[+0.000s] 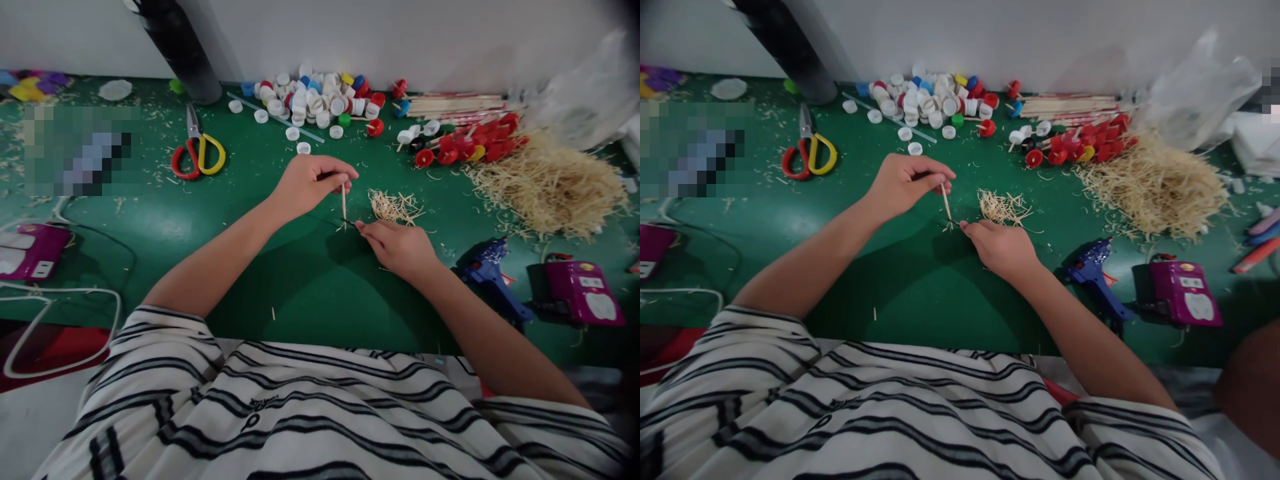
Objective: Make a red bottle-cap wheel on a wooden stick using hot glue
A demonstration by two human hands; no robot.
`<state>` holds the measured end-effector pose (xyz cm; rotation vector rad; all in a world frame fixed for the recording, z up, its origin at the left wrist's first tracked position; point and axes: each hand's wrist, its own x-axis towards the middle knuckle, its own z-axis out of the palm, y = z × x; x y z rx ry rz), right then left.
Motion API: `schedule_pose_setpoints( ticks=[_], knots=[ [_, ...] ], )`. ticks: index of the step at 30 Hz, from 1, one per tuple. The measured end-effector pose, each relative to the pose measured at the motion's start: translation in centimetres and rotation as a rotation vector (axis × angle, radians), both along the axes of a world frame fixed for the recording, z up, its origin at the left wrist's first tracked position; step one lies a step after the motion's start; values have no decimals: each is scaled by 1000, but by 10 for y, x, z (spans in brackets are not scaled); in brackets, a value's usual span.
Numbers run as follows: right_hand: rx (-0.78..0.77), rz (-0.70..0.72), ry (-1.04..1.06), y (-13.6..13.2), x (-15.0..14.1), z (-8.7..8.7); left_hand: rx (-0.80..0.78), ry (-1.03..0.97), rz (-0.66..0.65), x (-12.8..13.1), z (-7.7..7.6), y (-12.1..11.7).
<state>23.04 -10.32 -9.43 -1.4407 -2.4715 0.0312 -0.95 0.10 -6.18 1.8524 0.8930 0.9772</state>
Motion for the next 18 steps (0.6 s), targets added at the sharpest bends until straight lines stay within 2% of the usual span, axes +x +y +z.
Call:
schedule_pose_setpoints(
  ticks=[8,14,18],
  knots=[
    [68,-44,-1,10,-8,13,56,35,-16,3,3,-2],
    [8,-31,-145,8,-3,5,68,72,-24,3,-3,-3],
    [-64,-49,-201,3,0,11,100,104,-31,2,-4,-5]
  ],
)
